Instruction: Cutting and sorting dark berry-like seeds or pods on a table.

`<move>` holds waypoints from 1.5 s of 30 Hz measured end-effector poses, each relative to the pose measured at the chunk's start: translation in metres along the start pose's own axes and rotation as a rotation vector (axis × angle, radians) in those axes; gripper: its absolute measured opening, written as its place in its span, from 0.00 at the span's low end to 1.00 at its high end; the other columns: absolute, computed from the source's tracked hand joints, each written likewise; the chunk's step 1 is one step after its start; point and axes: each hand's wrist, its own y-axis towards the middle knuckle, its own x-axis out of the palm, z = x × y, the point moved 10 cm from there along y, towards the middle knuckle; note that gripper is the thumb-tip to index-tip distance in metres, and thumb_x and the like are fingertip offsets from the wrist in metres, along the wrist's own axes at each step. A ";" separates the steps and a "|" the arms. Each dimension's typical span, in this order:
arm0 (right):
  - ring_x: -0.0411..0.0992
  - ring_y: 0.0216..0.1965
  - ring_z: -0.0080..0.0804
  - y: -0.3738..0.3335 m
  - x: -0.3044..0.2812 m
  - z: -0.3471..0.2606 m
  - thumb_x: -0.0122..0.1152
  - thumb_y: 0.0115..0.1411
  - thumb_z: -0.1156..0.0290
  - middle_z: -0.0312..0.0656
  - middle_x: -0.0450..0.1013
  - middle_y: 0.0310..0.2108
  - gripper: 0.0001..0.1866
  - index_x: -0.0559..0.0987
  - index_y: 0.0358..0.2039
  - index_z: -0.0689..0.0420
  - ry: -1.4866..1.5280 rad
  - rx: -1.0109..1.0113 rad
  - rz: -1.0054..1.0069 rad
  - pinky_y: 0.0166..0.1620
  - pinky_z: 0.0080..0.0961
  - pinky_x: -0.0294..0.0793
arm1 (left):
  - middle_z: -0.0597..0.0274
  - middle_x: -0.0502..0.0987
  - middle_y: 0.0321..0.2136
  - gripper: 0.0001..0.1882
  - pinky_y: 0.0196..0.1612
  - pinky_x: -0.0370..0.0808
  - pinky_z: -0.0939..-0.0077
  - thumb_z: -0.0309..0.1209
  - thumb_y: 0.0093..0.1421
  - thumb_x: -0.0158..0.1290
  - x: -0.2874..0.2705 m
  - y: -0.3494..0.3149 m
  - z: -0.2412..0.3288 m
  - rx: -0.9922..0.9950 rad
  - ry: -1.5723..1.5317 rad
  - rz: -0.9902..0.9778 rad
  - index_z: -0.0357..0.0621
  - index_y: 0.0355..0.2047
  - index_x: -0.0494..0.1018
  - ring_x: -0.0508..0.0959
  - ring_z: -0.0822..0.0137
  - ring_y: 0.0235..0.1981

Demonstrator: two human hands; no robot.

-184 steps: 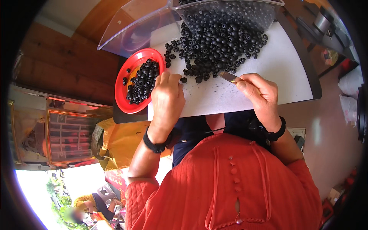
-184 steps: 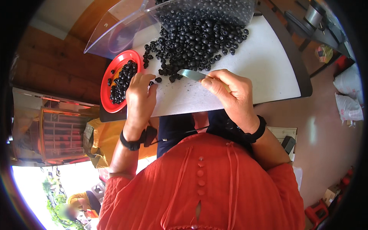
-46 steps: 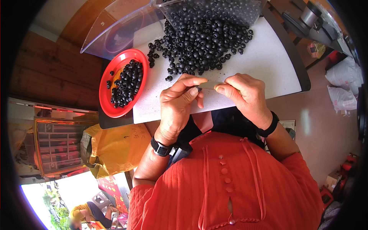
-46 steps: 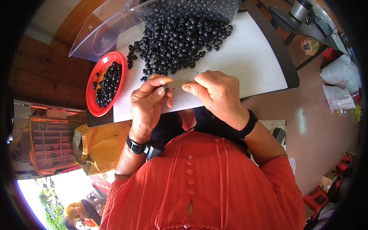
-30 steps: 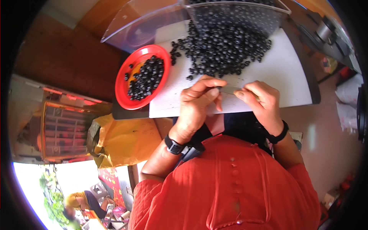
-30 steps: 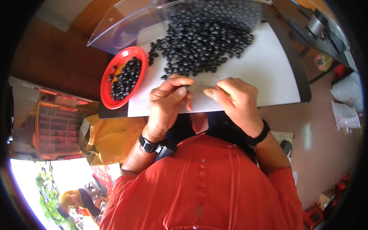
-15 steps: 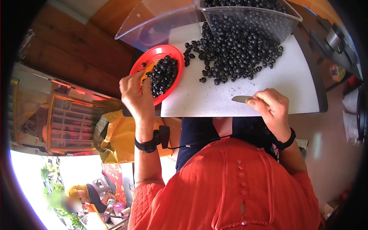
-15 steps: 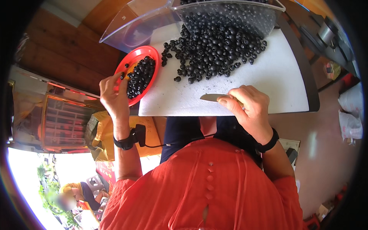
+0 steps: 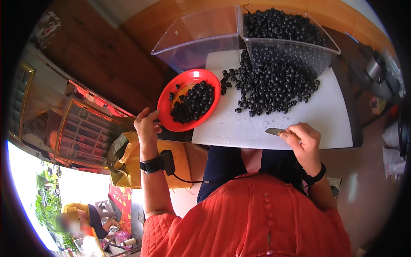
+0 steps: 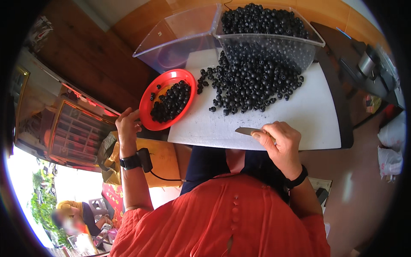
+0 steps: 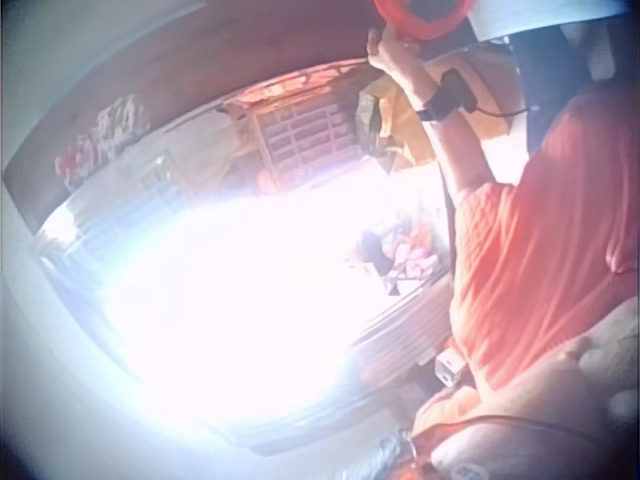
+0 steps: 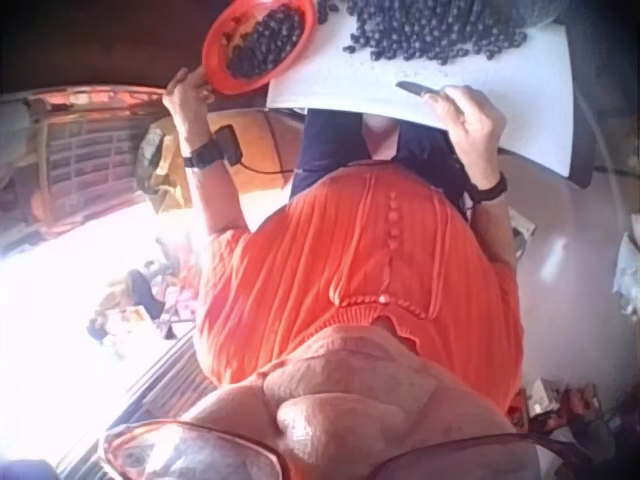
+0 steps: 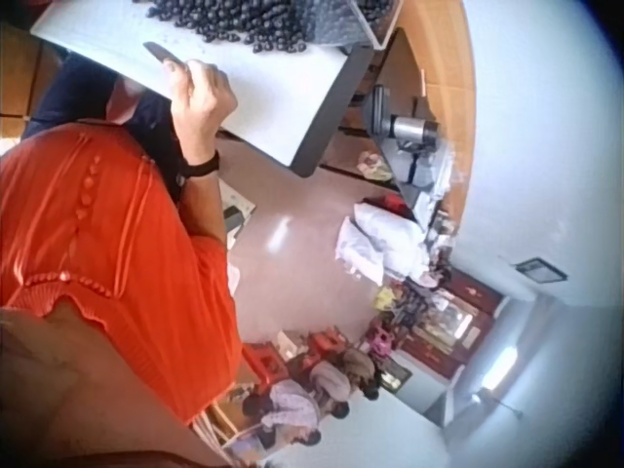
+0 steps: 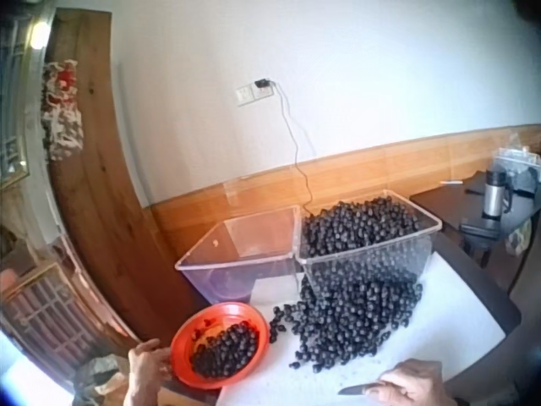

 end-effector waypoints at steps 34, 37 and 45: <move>0.72 0.23 0.36 -0.005 -0.004 -0.004 0.75 0.59 0.67 0.36 0.74 0.21 0.09 0.82 0.28 0.55 -0.058 -0.084 0.060 0.27 0.34 0.68 | 0.59 0.81 0.22 0.12 0.09 0.63 0.79 0.31 0.63 0.60 0.070 0.012 0.180 -0.101 -0.381 -0.672 0.35 0.41 0.79 0.76 0.66 0.11; 0.72 0.23 0.36 -0.005 -0.004 -0.007 0.76 0.57 0.67 0.36 0.74 0.21 0.09 0.82 0.28 0.55 -0.056 -0.100 0.061 0.27 0.34 0.69 | 0.59 0.78 0.21 0.09 0.12 0.66 0.77 0.30 0.64 0.59 0.105 0.042 0.202 -0.086 -0.349 -0.743 0.37 0.40 0.77 0.75 0.65 0.14; 0.73 0.23 0.38 -0.005 -0.004 -0.011 0.77 0.54 0.69 0.39 0.75 0.21 0.09 0.83 0.30 0.57 -0.078 -0.106 0.027 0.27 0.34 0.70 | 0.56 0.75 0.22 0.07 0.15 0.65 0.70 0.29 0.64 0.59 0.174 0.136 0.189 -0.108 -0.213 -0.585 0.38 0.35 0.74 0.73 0.62 0.16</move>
